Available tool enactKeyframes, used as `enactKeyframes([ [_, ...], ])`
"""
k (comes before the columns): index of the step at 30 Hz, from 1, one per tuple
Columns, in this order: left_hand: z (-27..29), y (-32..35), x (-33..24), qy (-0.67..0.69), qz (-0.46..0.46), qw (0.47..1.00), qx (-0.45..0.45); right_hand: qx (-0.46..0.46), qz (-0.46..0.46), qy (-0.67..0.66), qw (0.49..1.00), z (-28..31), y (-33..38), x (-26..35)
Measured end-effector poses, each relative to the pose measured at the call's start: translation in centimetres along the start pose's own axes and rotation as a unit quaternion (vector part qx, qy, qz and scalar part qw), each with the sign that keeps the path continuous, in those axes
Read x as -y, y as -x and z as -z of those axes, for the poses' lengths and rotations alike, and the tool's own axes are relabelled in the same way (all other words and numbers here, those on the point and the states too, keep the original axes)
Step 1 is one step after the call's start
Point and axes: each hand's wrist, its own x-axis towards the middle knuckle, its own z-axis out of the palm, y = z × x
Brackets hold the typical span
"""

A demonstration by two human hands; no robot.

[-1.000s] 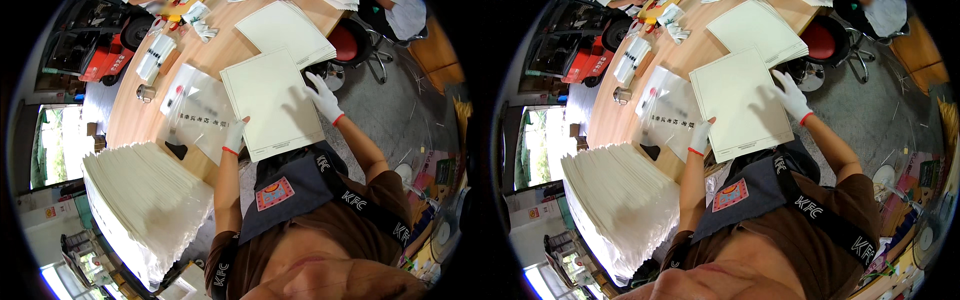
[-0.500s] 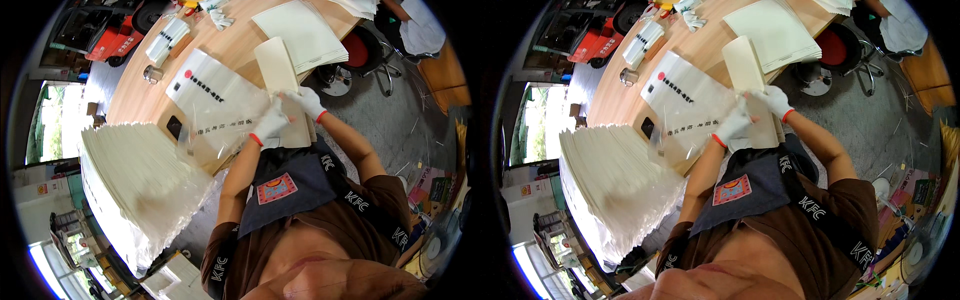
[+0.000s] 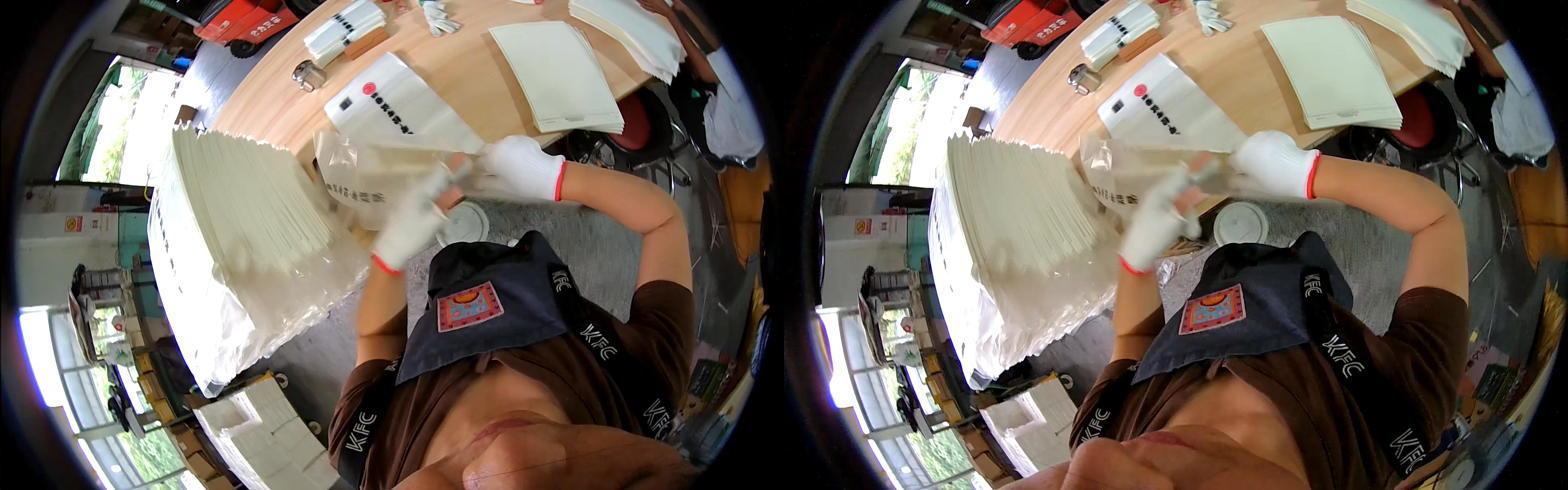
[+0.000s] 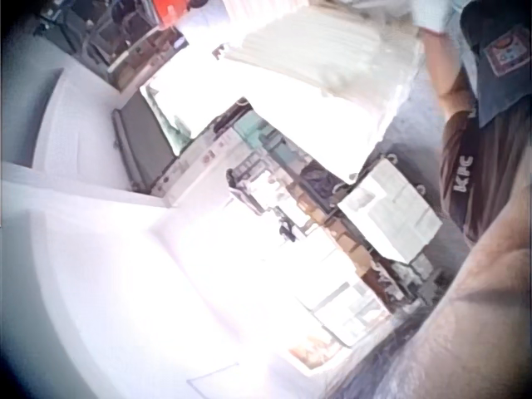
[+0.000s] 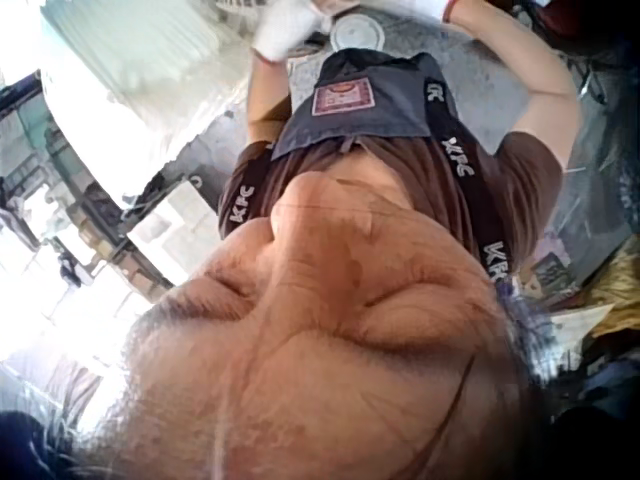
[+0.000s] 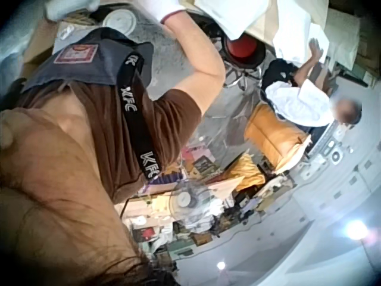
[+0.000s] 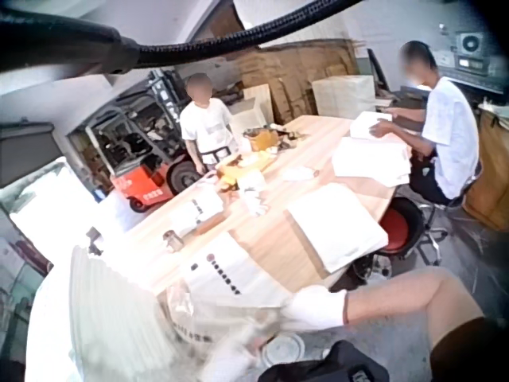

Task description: The person repeatedly picks up stacks of white papers and places them into clear plastic bags on a wooden table. The person wears gloves and continues this repetitive packing process throughout the clip.

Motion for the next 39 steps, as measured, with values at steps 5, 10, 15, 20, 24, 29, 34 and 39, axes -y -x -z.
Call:
enactKeyframes([
  [5,-5.2,4.6,11.9,-0.106,-0.155,0.96,-0.207,0.002,-0.161,-0.511,0.845,-3.6,-2.2,-4.4],
  [10,-5.4,-3.3,7.5,-0.043,-0.151,0.961,-0.229,-0.088,-0.132,-0.056,0.986,-8.8,-6.8,-4.6],
  [15,-6.8,-6.2,5.6,-0.22,-0.184,0.931,-0.227,-0.131,-0.059,-0.032,0.989,-11.8,-6.9,-2.1],
  [20,-3.6,-2.8,12.0,-0.106,-0.001,0.979,-0.175,-0.247,0.026,-0.014,0.969,-12.8,-0.6,0.3],
  [24,-7.3,1.6,12.1,-0.283,-0.129,0.939,-0.147,-0.205,-0.171,0.147,0.952,-13.9,-2.6,-4.0],
  [29,-2.1,7.6,20.3,-0.23,0.084,0.897,-0.368,-0.066,-0.19,0.128,0.971,-13.4,-1.4,-4.1],
  [34,-5.6,14.1,17.1,-0.344,0.049,0.857,-0.381,0.037,-0.105,0.11,0.988,-11.6,6.0,0.6],
  [39,-8.3,18.1,14.7,-0.159,0.067,0.937,-0.305,0.143,-0.14,0.066,0.978,-12.1,10.5,2.8],
])
